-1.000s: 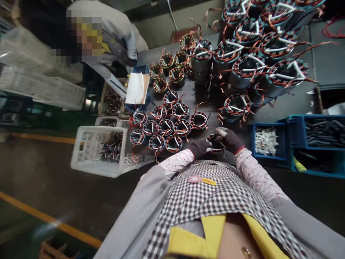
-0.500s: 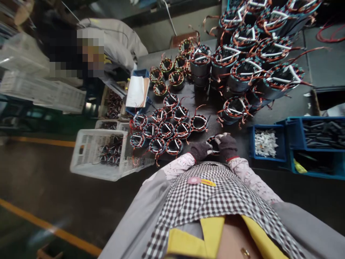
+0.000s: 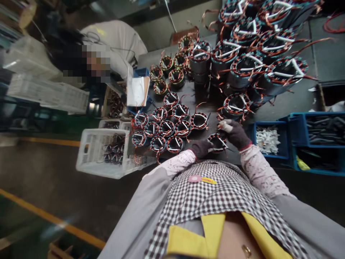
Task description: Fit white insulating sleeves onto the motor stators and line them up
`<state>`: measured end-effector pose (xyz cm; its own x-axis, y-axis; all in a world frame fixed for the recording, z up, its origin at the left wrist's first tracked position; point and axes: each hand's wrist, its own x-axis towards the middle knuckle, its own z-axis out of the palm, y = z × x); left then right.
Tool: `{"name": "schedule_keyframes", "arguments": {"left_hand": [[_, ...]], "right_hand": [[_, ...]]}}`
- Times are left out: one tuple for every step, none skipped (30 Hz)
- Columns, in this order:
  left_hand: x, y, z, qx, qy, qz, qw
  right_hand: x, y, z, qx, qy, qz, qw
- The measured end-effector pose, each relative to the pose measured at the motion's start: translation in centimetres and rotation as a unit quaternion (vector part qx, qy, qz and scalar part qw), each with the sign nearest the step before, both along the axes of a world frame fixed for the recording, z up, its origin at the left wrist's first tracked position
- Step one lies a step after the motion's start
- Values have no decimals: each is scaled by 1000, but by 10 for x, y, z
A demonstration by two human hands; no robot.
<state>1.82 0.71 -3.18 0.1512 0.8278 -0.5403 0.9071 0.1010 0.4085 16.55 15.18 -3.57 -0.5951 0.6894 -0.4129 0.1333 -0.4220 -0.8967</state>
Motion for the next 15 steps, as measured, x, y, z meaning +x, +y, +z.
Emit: {"name": "schedule_keyframes", "arguments": {"left_hand": [[2,1,4,-5,9,-5,1000],[4,2,7,-14,20,-3,1000],[6,3,9,-24,28,5,999],[7,5,11,-33,32,17,999],[8,6,13,-40,30,30,998],[8,8,15,-45,22,40,998],[6,9,16,-50,7,46,998],[4,9,18,-54,-11,52,997],[0,8,19,-57,-27,55,996],[-4,7,21,-59,-55,67,994],[-8,5,21,-60,-104,94,988],[-12,3,21,-60,-171,139,973],[-14,0,21,-58,-251,199,946],[-16,-3,19,-58,-329,264,905],[-16,-6,16,-63,-394,322,858]], "right_hand": [[0,-5,-2,14,-35,23,999],[2,-12,-5,34,-74,42,996],[6,-19,-11,56,-113,59,990],[11,-27,-17,79,-151,75,982],[16,-35,-23,102,-182,89,974],[20,-42,-29,120,-205,99,966],[23,-47,-33,136,-226,106,959],[23,-51,-37,148,-247,112,951],[23,-54,-39,155,-265,115,945],[21,-55,-39,158,-280,115,940],[20,-55,-39,156,-287,113,938],[19,-55,-37,147,-283,104,942],[19,-54,-34,126,-263,89,953],[20,-54,-30,94,-227,71,967],[22,-54,-24,57,-179,52,981]]}}
